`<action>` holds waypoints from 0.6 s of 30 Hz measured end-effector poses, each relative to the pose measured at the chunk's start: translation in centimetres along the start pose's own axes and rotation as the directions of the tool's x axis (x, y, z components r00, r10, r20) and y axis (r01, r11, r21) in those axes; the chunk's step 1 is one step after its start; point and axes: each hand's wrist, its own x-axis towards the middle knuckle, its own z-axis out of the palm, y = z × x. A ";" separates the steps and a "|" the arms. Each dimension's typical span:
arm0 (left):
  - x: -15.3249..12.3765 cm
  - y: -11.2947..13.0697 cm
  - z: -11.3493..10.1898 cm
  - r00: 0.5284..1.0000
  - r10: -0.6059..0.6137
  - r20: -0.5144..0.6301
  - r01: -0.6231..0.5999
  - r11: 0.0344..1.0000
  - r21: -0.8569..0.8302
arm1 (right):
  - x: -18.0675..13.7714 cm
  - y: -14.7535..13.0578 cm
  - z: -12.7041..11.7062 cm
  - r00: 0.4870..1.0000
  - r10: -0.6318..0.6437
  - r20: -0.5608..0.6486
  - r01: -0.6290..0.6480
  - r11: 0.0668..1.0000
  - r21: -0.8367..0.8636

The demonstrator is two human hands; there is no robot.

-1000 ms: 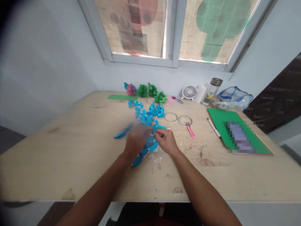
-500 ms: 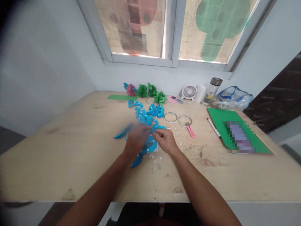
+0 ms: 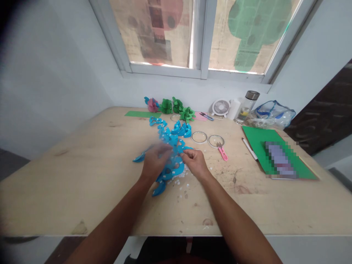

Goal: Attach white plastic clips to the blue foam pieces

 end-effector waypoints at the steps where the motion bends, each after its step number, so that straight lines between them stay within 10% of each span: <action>1: 0.0 -0.1 0.0 1.000 0.004 0.016 -0.004 1.000 -0.002 | 0.0 0.0 0.0 1.000 0.002 -0.006 -0.002 1.000 0.002; 18: 0.2 -0.3 0.1 0.987 -0.029 0.158 0.018 0.997 0.074 | 0.1 -0.1 -0.2 0.999 -0.005 -0.046 0.007 0.999 0.050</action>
